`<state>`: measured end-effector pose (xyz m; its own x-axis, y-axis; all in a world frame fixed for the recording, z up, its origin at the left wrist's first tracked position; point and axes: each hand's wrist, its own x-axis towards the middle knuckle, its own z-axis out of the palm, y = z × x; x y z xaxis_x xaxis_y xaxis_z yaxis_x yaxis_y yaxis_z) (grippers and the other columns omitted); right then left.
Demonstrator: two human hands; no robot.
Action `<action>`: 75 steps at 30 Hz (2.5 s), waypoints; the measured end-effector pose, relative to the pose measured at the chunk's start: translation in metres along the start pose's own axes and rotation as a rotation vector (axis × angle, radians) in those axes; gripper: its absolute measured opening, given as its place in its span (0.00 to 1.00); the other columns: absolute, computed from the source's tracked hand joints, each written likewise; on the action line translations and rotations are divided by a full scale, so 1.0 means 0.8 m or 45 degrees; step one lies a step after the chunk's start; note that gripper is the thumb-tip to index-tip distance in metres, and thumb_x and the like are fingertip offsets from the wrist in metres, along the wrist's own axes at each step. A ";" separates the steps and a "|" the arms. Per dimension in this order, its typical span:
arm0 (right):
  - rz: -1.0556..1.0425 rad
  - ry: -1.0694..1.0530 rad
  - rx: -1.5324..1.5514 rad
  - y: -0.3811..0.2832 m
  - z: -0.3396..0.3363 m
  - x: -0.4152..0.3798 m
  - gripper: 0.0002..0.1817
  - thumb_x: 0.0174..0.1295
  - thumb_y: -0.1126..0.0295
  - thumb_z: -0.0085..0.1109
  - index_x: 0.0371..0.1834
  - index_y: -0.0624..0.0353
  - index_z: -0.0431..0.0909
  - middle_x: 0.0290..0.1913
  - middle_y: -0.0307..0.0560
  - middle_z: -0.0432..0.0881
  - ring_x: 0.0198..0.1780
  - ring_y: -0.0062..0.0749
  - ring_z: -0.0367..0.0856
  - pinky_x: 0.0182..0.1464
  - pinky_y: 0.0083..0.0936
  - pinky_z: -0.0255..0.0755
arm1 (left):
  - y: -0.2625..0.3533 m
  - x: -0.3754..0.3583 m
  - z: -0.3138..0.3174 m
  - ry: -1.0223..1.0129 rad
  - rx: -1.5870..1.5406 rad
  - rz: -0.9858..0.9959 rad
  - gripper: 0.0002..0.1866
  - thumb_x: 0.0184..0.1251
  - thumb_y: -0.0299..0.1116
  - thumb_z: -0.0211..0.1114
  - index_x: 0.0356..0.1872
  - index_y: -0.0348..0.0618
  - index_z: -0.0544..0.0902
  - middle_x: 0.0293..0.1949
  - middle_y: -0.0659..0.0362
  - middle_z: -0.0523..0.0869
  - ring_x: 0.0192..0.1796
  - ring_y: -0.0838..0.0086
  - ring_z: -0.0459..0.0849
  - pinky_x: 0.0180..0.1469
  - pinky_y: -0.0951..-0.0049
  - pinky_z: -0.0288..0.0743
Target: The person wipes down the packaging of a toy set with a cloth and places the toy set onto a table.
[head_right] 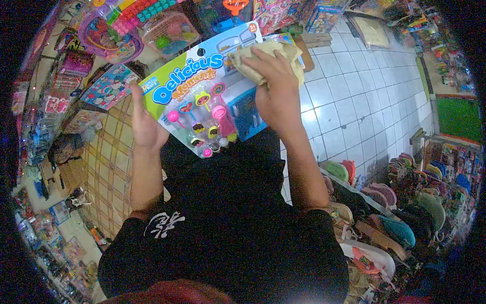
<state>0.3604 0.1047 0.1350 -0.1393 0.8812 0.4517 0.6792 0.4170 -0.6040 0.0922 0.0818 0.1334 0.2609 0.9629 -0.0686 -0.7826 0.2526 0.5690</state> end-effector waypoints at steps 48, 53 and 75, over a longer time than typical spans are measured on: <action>-0.178 0.131 -0.243 -0.053 0.025 -0.017 0.29 0.52 0.83 0.57 0.61 0.51 0.83 0.67 0.47 0.79 0.74 0.52 0.69 0.64 0.46 0.67 | -0.057 0.005 -0.013 0.321 0.373 -0.103 0.32 0.84 0.55 0.42 0.74 0.39 0.65 0.70 0.51 0.74 0.71 0.61 0.74 0.74 0.55 0.68; -0.329 -0.066 -0.179 -0.078 0.074 -0.031 0.31 0.52 0.78 0.61 0.63 0.47 0.81 0.72 0.46 0.74 0.77 0.52 0.65 0.65 0.49 0.64 | -0.047 0.010 -0.013 0.358 0.360 -0.132 0.31 0.84 0.56 0.42 0.73 0.42 0.66 0.68 0.52 0.76 0.68 0.63 0.77 0.72 0.57 0.70; -0.345 -0.313 0.029 -0.078 0.098 -0.022 0.34 0.55 0.78 0.59 0.64 0.26 0.81 0.79 0.47 0.65 0.76 0.75 0.58 0.73 0.67 0.54 | -0.040 0.012 -0.040 0.427 0.067 -0.173 0.31 0.83 0.54 0.45 0.74 0.41 0.67 0.70 0.52 0.75 0.71 0.61 0.74 0.73 0.57 0.68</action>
<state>0.2640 0.0808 0.1136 -0.4829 0.7641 0.4277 0.5780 0.6450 -0.4998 0.1018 0.0860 0.0886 0.1534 0.9007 -0.4064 -0.7209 0.3833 0.5774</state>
